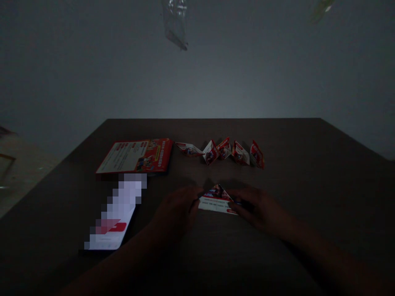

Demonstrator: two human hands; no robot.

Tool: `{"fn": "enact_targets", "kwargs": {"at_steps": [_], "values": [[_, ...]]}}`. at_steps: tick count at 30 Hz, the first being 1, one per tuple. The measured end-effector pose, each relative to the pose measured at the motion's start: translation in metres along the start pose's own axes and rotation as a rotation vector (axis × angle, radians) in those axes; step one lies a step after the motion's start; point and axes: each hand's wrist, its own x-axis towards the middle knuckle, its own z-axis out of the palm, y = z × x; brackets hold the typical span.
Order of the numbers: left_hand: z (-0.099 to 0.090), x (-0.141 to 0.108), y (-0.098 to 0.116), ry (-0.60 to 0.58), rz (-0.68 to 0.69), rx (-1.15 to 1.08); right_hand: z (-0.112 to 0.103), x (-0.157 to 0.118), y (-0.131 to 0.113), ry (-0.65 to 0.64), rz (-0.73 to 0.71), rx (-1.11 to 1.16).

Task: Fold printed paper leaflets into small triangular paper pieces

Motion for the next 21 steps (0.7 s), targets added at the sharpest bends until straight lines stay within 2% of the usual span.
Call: {"fn": "enact_targets", "kwargs": {"at_steps": [6,11,18,21], "values": [[-0.001,0.0021,0.0021,-0.084,-0.019,0.012,0.0005,-0.0011,0.001,0.006,-0.013,-0.003],[0.0021,-0.0009,-0.0006,-0.118,0.029,0.051,0.0006,-0.001,-0.0009,0.028,-0.005,-0.02],[0.0014,-0.0004,0.0027,-0.116,0.058,0.092,-0.0011,-0.0021,-0.0011,0.027,0.087,0.123],[0.0019,-0.0006,0.0023,-0.057,0.083,0.085,-0.0005,-0.0018,-0.0005,0.061,0.13,0.185]]}}
